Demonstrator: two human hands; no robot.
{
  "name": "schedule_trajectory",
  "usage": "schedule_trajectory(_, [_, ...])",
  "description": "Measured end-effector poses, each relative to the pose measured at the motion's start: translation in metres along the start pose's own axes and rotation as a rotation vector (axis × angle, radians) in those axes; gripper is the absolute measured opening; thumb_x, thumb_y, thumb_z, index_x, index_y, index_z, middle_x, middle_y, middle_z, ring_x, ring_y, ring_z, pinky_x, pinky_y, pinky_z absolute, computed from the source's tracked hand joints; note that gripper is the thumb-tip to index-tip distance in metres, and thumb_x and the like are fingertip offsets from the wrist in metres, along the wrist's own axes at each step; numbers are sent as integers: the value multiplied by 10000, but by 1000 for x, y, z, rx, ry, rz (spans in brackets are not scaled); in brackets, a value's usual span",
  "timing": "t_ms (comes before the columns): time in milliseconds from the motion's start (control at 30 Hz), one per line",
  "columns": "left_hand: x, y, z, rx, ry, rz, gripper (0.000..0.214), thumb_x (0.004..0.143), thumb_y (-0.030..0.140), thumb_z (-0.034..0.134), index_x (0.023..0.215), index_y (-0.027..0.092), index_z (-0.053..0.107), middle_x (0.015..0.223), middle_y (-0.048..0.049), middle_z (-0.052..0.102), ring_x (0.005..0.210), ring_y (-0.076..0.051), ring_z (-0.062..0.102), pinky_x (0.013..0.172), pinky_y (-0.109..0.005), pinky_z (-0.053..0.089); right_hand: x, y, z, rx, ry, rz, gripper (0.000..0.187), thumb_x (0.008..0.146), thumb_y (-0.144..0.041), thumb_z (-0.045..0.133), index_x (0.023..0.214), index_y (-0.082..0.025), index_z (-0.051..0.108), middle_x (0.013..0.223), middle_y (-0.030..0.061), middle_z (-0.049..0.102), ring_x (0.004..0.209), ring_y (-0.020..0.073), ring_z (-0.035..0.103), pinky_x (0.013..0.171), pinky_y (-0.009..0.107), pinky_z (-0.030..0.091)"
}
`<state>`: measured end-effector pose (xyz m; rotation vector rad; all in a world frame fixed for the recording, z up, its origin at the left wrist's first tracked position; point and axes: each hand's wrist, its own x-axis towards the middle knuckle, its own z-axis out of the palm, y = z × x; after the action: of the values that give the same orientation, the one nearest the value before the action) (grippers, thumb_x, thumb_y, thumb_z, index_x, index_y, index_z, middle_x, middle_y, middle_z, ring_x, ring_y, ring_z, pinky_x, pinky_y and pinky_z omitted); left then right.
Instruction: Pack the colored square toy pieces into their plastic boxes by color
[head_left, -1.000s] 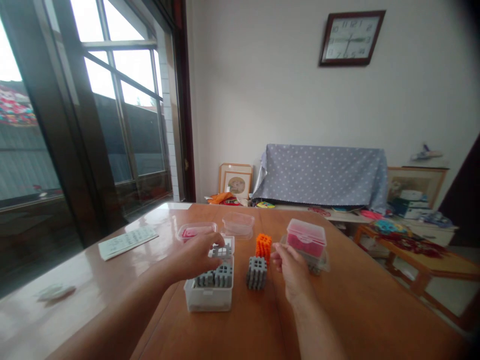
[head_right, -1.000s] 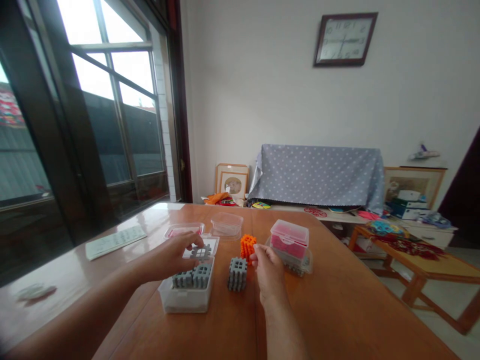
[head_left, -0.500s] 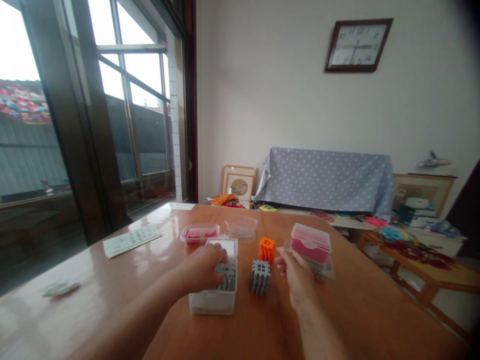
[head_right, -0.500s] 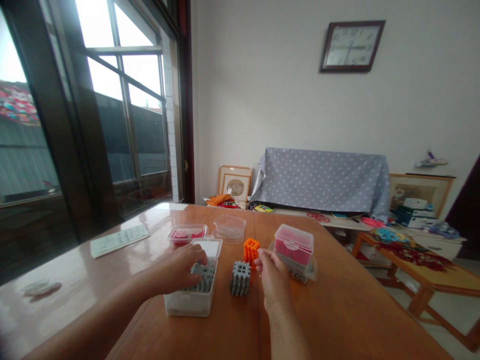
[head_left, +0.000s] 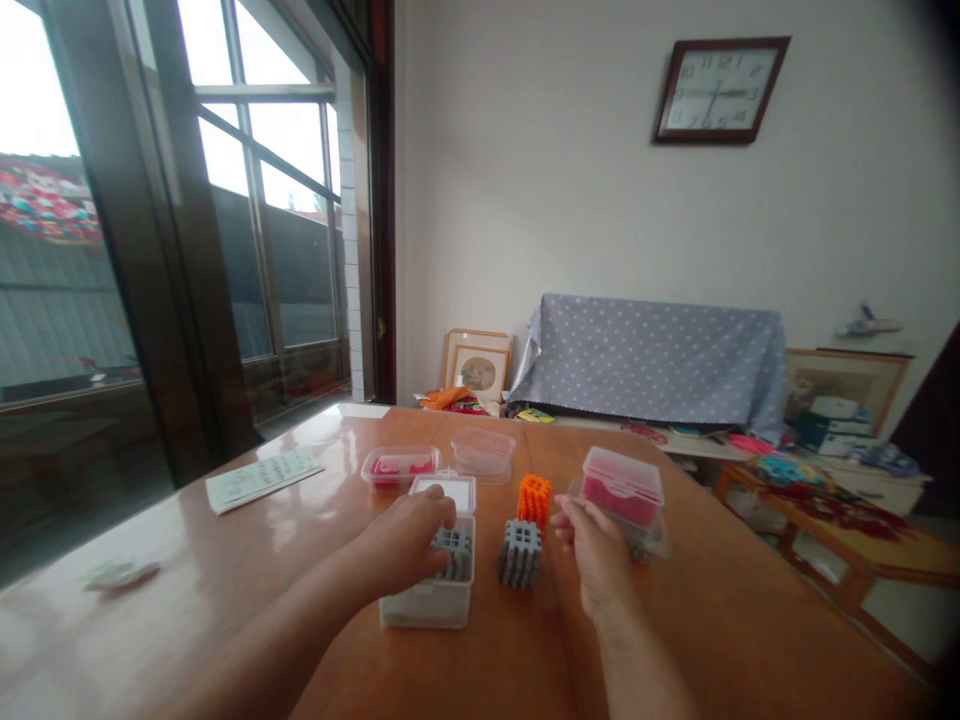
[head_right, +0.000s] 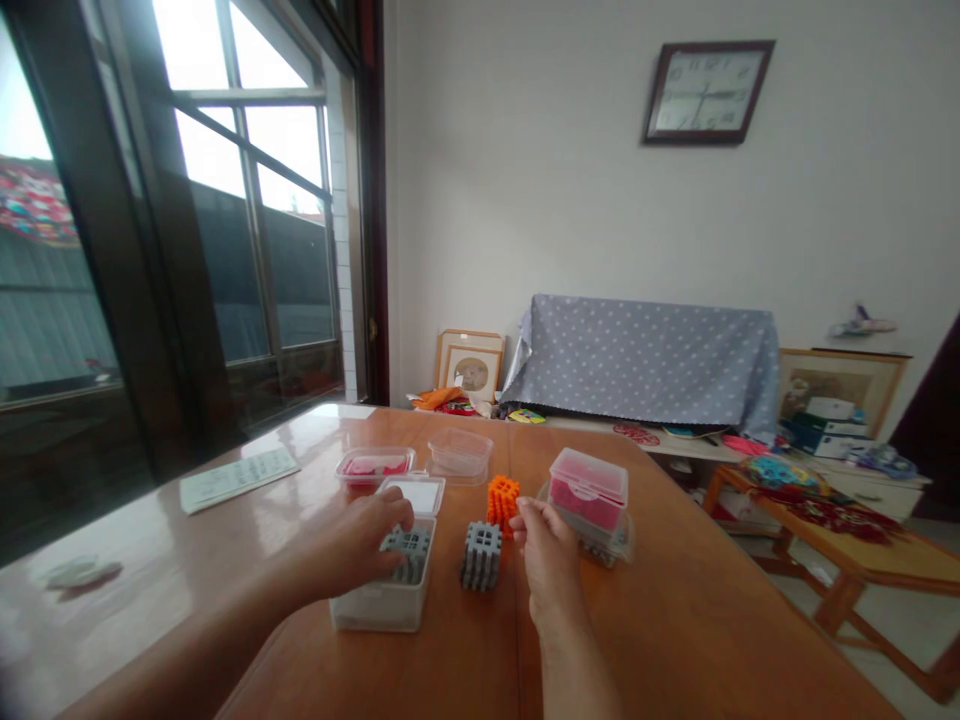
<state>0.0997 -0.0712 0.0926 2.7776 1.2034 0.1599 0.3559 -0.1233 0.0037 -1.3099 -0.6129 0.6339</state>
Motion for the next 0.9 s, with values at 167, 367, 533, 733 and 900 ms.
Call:
schedule_trajectory(167, [-1, -1, -1, -32, -29, -12, 222, 775, 215, 621, 990, 223, 673, 1048, -55, 689, 925, -243, 670, 756, -331, 460, -2, -1, 1, 16, -5, -9, 366, 719, -522, 723, 869, -188, 731, 691, 15, 696, 636, 159, 573, 576, 261, 403])
schedule_trajectory(367, [-3, 9, -5, -19, -35, -42, 147, 781, 216, 621, 913, 237, 682, 1003, -20, 699, 846, -210, 658, 701, -298, 421, -3, -3, 2, 13, -8, -19, 365, 726, -515, 716, 871, -180, 727, 706, 21, 697, 635, 155, 559, 578, 262, 401])
schedule_trajectory(533, [-2, 9, -3, -2, -36, -21, 107, 782, 219, 621, 868, 234, 683, 992, -26, 690, 838, -212, 652, 682, -300, 412, -1, 0, 1, -9, -21, 0, 379, 737, -524, 714, 904, -185, 733, 732, 20, 699, 664, 160, 566, 592, 261, 401])
schedule_trajectory(733, [-4, 7, -4, 3, -21, 11, 181, 765, 237, 641, 933, 231, 710, 1033, -55, 705, 951, -267, 656, 789, -347, 453, 0, -2, -3, -28, -34, -7, 400, 727, -543, 717, 905, -187, 744, 742, 31, 712, 680, 177, 587, 599, 272, 401])
schedule_trajectory(900, [-1, -19, 4, -128, 114, 61, 181, 819, 228, 583, 958, 213, 699, 1007, -51, 712, 929, -228, 651, 819, -327, 466, -2, -5, -4, -137, -129, -67, 376, 754, -503, 694, 960, -194, 756, 865, 40, 751, 815, 214, 640, 723, 302, 456])
